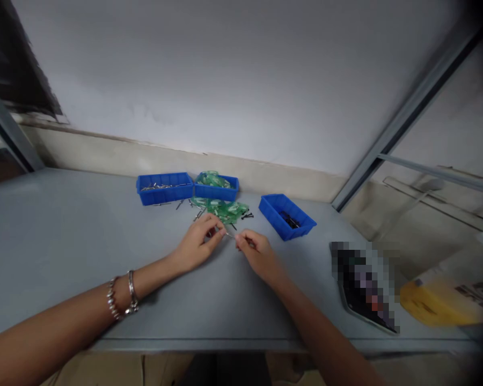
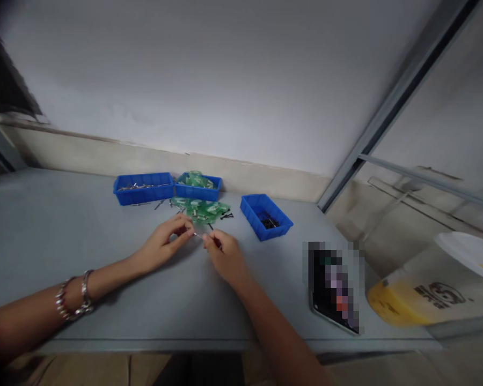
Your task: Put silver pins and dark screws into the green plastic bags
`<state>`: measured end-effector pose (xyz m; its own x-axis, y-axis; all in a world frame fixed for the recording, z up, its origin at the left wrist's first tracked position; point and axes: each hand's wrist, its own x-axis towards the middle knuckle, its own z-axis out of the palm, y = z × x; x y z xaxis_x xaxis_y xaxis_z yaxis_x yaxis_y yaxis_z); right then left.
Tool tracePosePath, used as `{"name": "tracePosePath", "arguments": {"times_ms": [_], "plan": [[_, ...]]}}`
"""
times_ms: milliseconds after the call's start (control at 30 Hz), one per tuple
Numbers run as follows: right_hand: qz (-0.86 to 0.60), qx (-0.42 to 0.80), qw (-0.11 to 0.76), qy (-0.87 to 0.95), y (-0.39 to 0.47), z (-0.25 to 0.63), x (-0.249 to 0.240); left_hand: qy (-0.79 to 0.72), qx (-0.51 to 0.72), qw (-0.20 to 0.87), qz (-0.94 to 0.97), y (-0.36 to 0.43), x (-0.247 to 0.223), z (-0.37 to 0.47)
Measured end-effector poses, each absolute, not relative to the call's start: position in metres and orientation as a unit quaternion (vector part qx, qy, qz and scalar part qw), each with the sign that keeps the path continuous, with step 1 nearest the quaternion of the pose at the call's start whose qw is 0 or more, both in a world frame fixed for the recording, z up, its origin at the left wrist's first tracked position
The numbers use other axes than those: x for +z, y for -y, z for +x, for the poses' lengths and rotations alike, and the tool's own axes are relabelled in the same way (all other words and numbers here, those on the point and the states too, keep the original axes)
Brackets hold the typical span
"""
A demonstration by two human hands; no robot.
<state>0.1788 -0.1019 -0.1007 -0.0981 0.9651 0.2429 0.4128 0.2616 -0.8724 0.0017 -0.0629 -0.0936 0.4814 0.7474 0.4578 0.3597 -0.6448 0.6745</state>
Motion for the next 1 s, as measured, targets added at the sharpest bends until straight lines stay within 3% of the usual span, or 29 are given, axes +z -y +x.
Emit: {"name": "tracePosePath", "arguments": {"times_ms": [167, 367, 633, 867, 1000], "plan": [[-0.542, 0.257, 0.456, 0.657, 0.102, 0.180, -0.099, -0.291, 0.315, 0.290, 0.855, 0.062, -0.097, 0.003], [-0.522, 0.285, 0.428, 0.680, 0.102, 0.178, -0.100, -0.307, 0.372, 0.254, 0.838, 0.061, -0.094, 0.000], [-0.527, 0.208, 0.452, 0.689, 0.105, 0.182, -0.100, -0.286, 0.285, 0.290, 0.868, 0.057, -0.097, 0.000], [-0.515, 0.219, 0.436, 0.705, 0.101, 0.178, -0.099, -0.310, 0.325, 0.247, 0.858, 0.056, -0.096, 0.001], [-0.557, 0.132, 0.485, 0.660, 0.118, 0.211, -0.084, -0.326, 0.403, 0.149, 0.842, 0.031, -0.084, -0.021]]}}
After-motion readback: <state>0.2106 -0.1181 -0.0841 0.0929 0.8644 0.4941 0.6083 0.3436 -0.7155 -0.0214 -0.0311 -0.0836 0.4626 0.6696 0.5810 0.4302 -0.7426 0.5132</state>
